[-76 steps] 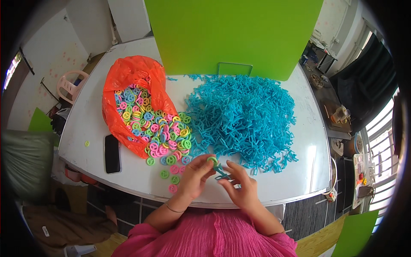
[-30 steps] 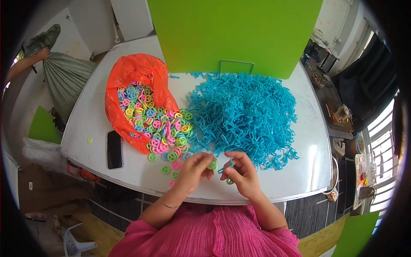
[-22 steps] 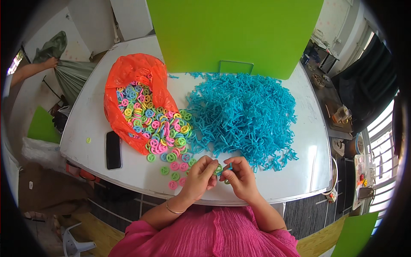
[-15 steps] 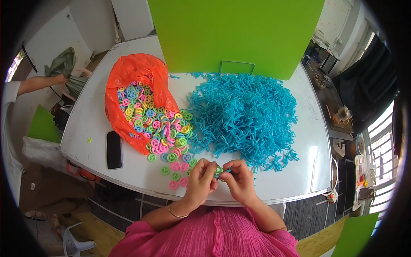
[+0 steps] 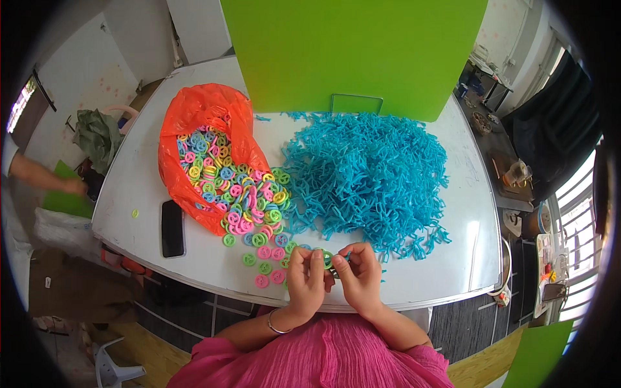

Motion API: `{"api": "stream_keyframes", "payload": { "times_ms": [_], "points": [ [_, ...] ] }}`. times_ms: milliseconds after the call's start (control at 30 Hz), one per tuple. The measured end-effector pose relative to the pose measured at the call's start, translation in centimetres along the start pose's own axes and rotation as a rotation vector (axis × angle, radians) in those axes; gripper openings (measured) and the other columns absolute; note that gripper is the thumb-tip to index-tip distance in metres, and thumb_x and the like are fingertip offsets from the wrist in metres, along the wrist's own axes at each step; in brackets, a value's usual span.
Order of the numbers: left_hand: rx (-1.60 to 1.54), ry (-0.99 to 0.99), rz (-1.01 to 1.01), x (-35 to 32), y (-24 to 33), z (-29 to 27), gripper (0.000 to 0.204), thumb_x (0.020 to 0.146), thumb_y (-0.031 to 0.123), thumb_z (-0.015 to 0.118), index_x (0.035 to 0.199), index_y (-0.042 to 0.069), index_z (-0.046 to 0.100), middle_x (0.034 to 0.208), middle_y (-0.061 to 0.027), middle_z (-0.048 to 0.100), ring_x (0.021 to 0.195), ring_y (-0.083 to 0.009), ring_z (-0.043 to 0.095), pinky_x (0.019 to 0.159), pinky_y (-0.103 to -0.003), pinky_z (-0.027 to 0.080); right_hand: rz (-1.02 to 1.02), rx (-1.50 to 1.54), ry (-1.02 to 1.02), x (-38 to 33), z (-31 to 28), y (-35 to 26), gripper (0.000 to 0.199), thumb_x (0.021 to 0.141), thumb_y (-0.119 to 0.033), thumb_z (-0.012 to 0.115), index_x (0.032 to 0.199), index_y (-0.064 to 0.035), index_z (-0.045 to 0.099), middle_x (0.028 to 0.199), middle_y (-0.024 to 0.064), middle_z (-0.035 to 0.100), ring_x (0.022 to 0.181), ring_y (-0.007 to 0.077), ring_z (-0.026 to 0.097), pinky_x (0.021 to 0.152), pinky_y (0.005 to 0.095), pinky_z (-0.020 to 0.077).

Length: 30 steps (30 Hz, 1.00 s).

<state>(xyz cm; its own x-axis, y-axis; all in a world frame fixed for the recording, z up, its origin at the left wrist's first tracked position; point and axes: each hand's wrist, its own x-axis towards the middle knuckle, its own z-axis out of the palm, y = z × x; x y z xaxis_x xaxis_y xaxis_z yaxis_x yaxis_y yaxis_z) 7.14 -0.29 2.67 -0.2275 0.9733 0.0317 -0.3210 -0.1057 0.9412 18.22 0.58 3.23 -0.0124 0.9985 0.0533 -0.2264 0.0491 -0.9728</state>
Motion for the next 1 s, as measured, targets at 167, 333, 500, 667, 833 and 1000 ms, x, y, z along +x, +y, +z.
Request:
{"api": "stream_keyframes", "payload": {
  "times_ms": [167,333,500,667,833,1000],
  "points": [
    [-0.233,-0.027,-0.482,1.4,2.5,-1.0,0.017,0.096,0.015,0.055,0.084,0.007,0.044,0.057,-0.0016,0.05,0.041,-0.0083,0.047,0.036,-0.023,0.034,-0.284,-0.475,-0.108,1.1,-0.6,-0.3,0.014,0.089,-0.002,0.064,0.097,0.0001,0.052,0.072,0.0043,0.063,0.064,0.0065,0.059,0.056,0.0202,0.0454],
    [-0.389,-0.084,-0.654,1.3,2.3,-2.3,0.017,0.095,0.014,0.056,0.085,0.007,0.045,0.055,-0.0022,0.05,0.043,-0.0094,0.051,0.036,-0.023,0.036,-0.099,-0.338,-0.185,1.3,-0.8,-0.9,0.015,0.089,-0.007,0.065,0.098,-0.0013,0.054,0.076,0.0065,0.064,0.069,0.0082,0.061,0.06,0.0216,0.0467],
    [0.069,-0.115,-0.094,0.5,0.8,-1.5,0.019,0.098,0.017,0.052,0.089,0.004,0.042,0.062,-0.0056,0.056,0.047,-0.01,0.056,0.039,-0.023,0.043,0.081,-0.246,-0.195,1.1,-1.1,-0.7,0.014,0.091,-0.007,0.063,0.099,-0.0011,0.053,0.078,0.0046,0.063,0.072,0.0071,0.06,0.061,0.02,0.045],
    [0.032,-0.181,-0.135,1.0,1.5,-1.5,0.022,0.101,0.022,0.045,0.088,0.004,0.043,0.063,-0.0035,0.056,0.049,-0.0078,0.056,0.041,-0.021,0.042,0.113,0.188,-0.082,1.2,-0.9,0.2,0.011,0.093,-0.006,0.059,0.1,-0.0026,0.052,0.084,0.0084,0.065,0.077,0.0129,0.064,0.064,0.023,0.0485],
    [0.189,-0.21,-0.109,2.0,1.8,-2.9,0.03,0.103,0.028,0.04,0.092,0.004,0.055,0.061,0.0018,0.05,0.048,-0.0036,0.045,0.044,-0.019,0.033,0.386,0.419,-0.142,2.0,-1.1,-0.2,0.013,0.095,-0.014,0.058,0.102,-0.0048,0.052,0.086,0.0107,0.066,0.079,0.0229,0.067,0.067,0.0314,0.053],
    [0.363,-0.142,-0.031,3.6,2.4,-3.9,0.02,0.1,0.022,0.048,0.1,0.005,0.058,0.064,0.0018,0.054,0.055,-0.0034,0.048,0.049,-0.017,0.036,0.422,0.466,-0.144,2.0,-2.4,-0.7,0.013,0.094,-0.015,0.058,0.103,-0.0055,0.054,0.088,0.0125,0.066,0.079,0.027,0.067,0.068,0.0365,0.0541]
  ]
}}
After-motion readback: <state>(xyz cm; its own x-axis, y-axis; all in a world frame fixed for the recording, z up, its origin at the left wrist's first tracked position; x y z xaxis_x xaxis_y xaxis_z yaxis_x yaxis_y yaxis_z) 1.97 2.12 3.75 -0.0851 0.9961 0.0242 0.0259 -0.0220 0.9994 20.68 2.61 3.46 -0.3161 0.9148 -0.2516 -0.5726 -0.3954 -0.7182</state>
